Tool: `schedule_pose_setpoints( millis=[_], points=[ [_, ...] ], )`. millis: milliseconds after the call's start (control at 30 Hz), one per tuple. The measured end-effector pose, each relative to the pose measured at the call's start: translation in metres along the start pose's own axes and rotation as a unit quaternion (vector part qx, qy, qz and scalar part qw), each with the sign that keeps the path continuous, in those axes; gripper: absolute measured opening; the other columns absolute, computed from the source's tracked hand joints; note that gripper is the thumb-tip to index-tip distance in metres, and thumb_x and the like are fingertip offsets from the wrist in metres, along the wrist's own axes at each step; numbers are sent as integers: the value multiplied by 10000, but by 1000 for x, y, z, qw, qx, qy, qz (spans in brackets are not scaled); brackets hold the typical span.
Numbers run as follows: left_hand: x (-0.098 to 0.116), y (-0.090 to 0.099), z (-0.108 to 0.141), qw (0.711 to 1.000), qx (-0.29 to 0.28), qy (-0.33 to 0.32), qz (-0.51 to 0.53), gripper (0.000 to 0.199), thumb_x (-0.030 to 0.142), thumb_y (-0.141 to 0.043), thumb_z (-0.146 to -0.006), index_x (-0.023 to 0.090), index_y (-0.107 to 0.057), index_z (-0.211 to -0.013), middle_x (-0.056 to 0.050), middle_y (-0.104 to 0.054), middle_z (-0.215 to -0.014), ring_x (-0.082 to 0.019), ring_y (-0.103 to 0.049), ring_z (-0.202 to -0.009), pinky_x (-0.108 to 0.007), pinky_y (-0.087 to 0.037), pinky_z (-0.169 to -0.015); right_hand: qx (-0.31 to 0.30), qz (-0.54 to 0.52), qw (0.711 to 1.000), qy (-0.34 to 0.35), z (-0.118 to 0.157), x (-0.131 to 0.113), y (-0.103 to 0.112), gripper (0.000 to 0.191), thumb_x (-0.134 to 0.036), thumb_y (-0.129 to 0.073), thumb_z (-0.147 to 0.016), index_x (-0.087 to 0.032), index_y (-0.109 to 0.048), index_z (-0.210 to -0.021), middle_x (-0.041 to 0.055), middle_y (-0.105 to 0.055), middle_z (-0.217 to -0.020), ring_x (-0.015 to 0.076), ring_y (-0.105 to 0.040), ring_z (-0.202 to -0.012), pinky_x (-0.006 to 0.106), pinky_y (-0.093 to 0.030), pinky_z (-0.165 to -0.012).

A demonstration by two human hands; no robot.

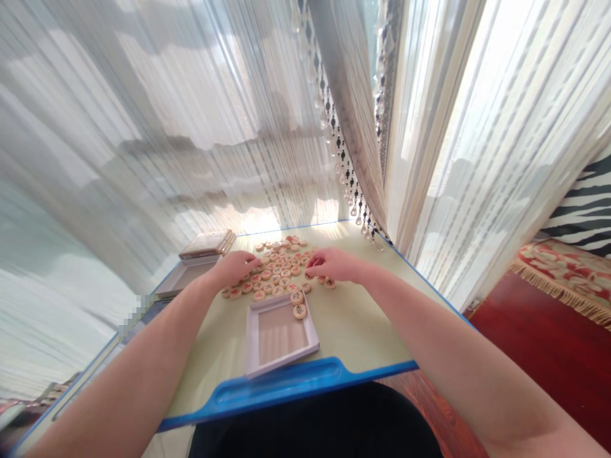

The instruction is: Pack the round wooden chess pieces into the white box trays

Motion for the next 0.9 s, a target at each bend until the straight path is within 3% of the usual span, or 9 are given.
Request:
schedule_pose_setpoints(
  millis=[167, 233, 333, 467, 567, 667, 800, 900],
  points=[
    [9, 7, 3, 995, 63, -51, -57, 387, 363, -377, -809, 174, -684, -669, -93, -664, -749, -198, -584, -737, -273, -394, -665, -185, 56, 979, 65, 29, -26, -30, 225, -327, -564, -767, -184, -637, -925, 28, -649, -835, 117, -561, -704, 216, -430, -607],
    [15, 15, 6, 992, 90, -65, -65, 371, 330, -376, -811, 167, -683, -682, -95, -658, -760, -199, -579, -769, -278, -399, -705, -230, 88, 965, 89, 38, -31, -37, 228, -323, -556, -774, -186, -637, -937, 27, -654, -856, 125, -574, -747, 223, -433, -645],
    [29, 30, 10, 989, 119, -76, -37, 366, 330, -377, -818, 160, -682, -710, -83, -653, -762, -189, -568, -769, -275, -400, -704, -239, 110, 960, 100, 41, -34, -38, 234, -317, -553, -775, -188, -630, -954, 28, -654, -884, 132, -582, -776, 228, -435, -664],
    [62, 31, 17, 993, 51, -92, 60, 366, 407, -408, -813, 168, -657, -689, -12, -609, -607, -117, -504, -561, -228, -353, -549, -230, 130, 961, 81, 36, -28, -39, 241, -331, -561, -766, -185, -630, -945, 33, -649, -878, 138, -582, -764, 233, -434, -647],
    [96, 38, 27, 985, 70, -146, 66, 344, 368, -428, -808, 161, -599, -593, -2, -557, -550, -96, -446, -513, -223, -311, -517, -241, 126, 960, 65, 35, -24, -41, 240, -346, -558, -769, -186, -621, -935, 31, -648, -857, 140, -585, -748, 239, -439, -636],
    [117, 39, 34, 980, 93, -169, 43, 361, 342, -431, -805, 161, -524, -507, -7, -514, -515, -101, -416, -500, -235, -279, -503, -262, 94, 959, 45, 37, -21, -45, 234, -345, -549, -775, -182, -600, -936, 30, -649, -841, 142, -596, -727, 243, -450, -620],
    [122, 36, 37, 979, 97, -172, 48, 365, 335, -422, -805, 164, -508, -494, -7, -493, -491, -100, -387, -475, -244, -250, -482, -289, 63, 955, 32, 39, -18, -50, 226, -330, -538, -782, -174, -584, -939, 34, -645, -833, 136, -596, -698, 236, -448, -587],
    [118, 30, 36, 980, 60, -176, 75, 296, 305, -449, -768, 162, -560, -534, -4, -519, -500, -94, -402, -479, -235, -270, -485, -279, 65, 957, 45, 35, -18, -50, 240, -363, -568, -768, -176, -596, -916, 27, -637, -821, 127, -575, -700, 230, -439, -598]
  ],
)
Point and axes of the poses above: each hand's wrist, its own z-axis away from the middle knuckle, its own y-axis out of the back of the hand, x = y × z, the point moved 9 cm from there along -z, towards the middle knuckle
